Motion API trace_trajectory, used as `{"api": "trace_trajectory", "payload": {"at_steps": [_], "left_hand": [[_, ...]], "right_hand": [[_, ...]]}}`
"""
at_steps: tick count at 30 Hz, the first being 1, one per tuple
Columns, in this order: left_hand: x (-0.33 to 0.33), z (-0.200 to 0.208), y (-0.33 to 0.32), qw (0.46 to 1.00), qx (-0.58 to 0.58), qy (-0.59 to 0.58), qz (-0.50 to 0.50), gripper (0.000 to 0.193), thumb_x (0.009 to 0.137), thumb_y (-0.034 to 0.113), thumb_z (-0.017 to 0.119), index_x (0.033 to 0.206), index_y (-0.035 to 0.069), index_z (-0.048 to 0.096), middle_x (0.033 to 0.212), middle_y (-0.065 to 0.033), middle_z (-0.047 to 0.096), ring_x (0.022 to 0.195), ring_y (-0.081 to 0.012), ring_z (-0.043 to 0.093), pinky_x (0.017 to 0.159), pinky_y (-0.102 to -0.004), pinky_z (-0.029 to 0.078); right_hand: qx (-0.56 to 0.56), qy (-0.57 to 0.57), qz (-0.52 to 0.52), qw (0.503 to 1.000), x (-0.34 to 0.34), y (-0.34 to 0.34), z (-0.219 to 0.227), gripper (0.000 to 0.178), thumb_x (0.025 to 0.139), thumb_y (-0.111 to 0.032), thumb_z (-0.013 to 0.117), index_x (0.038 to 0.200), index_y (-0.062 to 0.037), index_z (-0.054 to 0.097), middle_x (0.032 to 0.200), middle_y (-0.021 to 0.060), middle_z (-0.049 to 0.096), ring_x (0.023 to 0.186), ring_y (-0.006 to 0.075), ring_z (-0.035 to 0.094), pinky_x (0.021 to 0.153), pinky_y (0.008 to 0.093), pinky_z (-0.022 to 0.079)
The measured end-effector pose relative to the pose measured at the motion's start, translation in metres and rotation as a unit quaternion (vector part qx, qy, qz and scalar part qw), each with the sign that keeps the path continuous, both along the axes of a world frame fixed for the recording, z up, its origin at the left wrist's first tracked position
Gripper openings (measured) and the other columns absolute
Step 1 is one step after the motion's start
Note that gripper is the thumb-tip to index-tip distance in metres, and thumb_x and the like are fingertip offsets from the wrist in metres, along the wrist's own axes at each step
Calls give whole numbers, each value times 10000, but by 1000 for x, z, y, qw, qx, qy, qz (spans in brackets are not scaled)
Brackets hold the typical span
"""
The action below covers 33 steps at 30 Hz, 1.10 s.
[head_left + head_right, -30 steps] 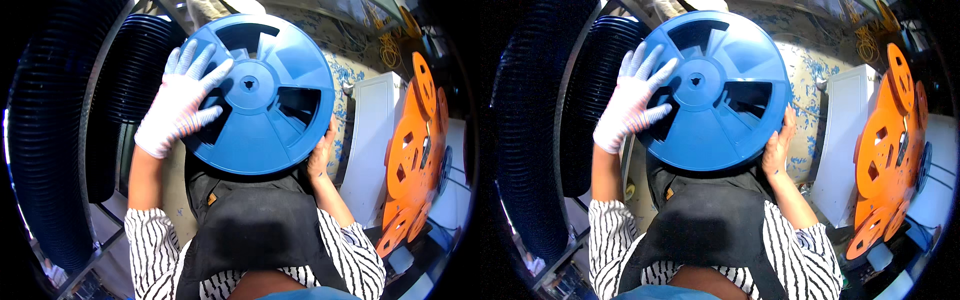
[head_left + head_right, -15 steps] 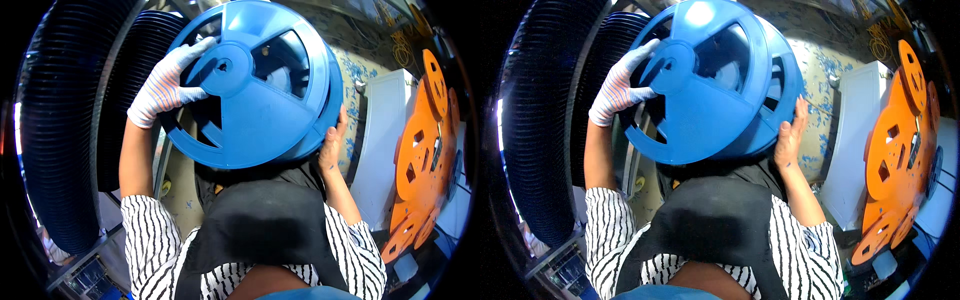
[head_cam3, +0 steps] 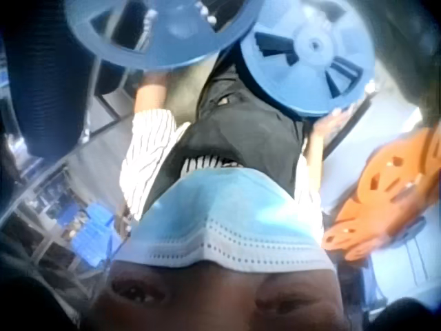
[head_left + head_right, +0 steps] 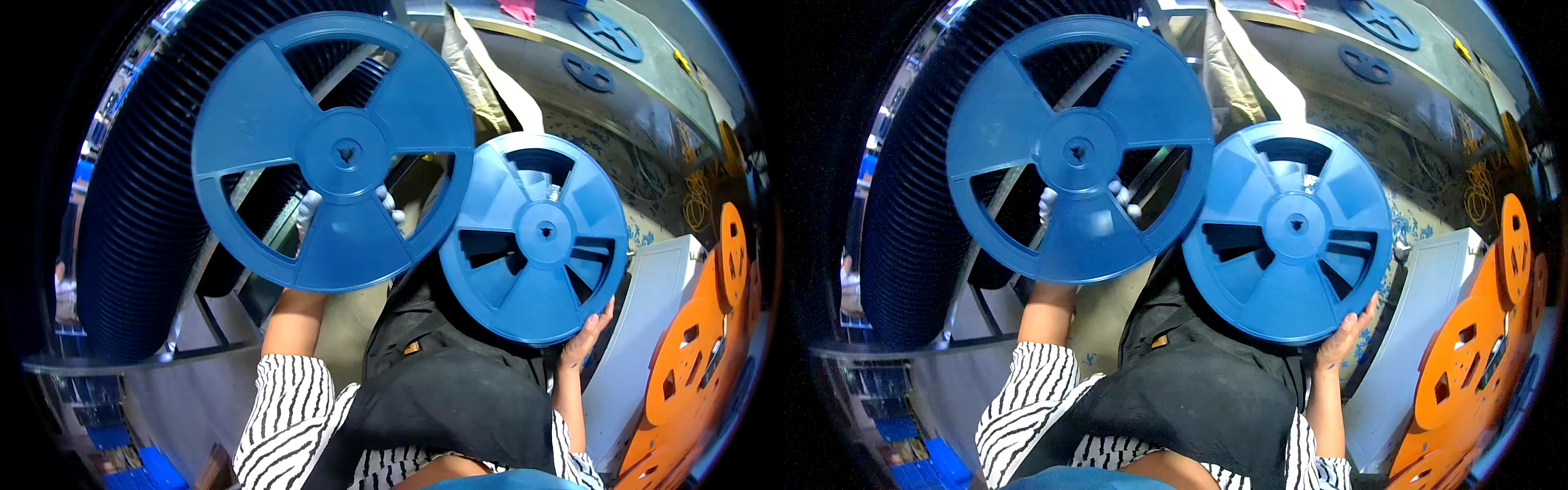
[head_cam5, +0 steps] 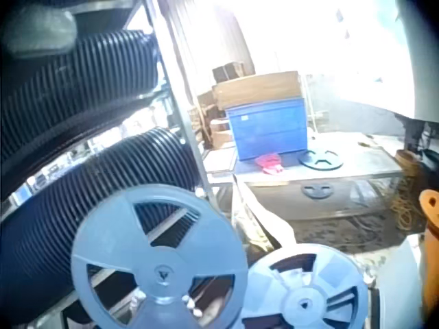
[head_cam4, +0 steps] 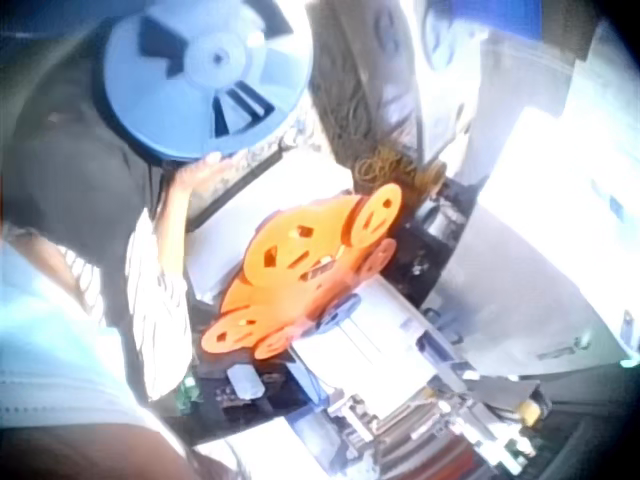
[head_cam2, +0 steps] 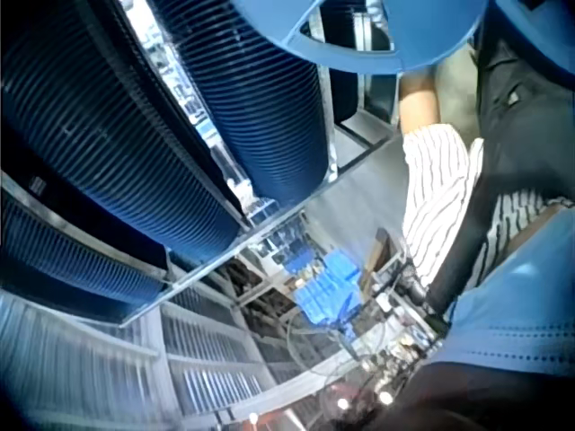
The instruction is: The person sits on the floor and repeatedly picks up blue plastic spools from a nearby pile, then places them onto a metal rack holding black corrugated pipes. The person handles the spools one at a time, stacking them on the rack throughout the clip.
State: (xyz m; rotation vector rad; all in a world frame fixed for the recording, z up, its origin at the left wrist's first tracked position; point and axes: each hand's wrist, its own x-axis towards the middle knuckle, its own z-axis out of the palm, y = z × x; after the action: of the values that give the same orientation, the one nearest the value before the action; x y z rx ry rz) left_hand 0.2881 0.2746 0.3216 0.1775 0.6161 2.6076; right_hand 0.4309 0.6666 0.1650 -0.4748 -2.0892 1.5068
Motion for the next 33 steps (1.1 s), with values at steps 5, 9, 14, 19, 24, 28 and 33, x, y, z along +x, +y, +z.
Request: {"api": "trace_trajectory", "payload": {"at_steps": [5,9,14,19,24,28,33], "left_hand": [[50,-44,-8,986,92,-142,-2,691,759,494,653,1209,-4,485,1062,-171,567,1027,-344,564,952,-462,484],[91,-71,-5,971,99,-218,21,654,801,509,653,1196,12,498,1051,-141,574,1000,-328,592,888,-450,525],[107,-88,-7,966,158,-200,54,626,827,499,655,1187,12,497,1060,-116,555,996,-267,577,923,-413,505],[141,-99,-33,941,128,-250,192,595,856,495,590,1161,-9,505,1077,-116,548,999,-284,556,931,-426,479],[160,-154,-95,934,57,-206,286,439,931,425,459,1030,26,613,892,-157,630,898,-327,620,845,-473,520],[130,-188,-137,915,-72,-231,321,431,919,412,486,1067,24,601,909,-150,631,884,-306,621,844,-463,526],[87,-237,-186,894,-124,-258,344,296,873,339,598,1031,88,604,841,-100,643,747,-260,643,686,-430,570]], "right_hand": [[46,-3,-32,998,10,4,-2,760,954,-558,345,1450,10,246,1458,189,300,1335,302,312,1102,431,245],[6,31,-15,999,12,7,-5,726,963,-528,363,1443,4,248,1450,187,297,1318,297,328,1089,442,277],[56,29,-36,997,11,13,0,731,958,-548,360,1426,6,267,1422,194,321,1282,301,368,1079,443,299],[33,31,20,999,-5,-23,37,872,860,-736,372,1393,-45,371,1315,175,466,1216,301,458,1034,455,374],[17,48,11,999,-3,1,4,806,939,-626,308,1434,5,225,1420,222,299,1276,329,378,1041,473,374],[21,38,9,999,-2,-5,12,779,952,-601,287,1435,7,230,1425,224,300,1264,328,387,1050,471,359],[51,26,-26,998,4,7,-2,760,952,-581,291,1416,21,279,1415,230,316,1259,331,391,1039,466,356]]}}
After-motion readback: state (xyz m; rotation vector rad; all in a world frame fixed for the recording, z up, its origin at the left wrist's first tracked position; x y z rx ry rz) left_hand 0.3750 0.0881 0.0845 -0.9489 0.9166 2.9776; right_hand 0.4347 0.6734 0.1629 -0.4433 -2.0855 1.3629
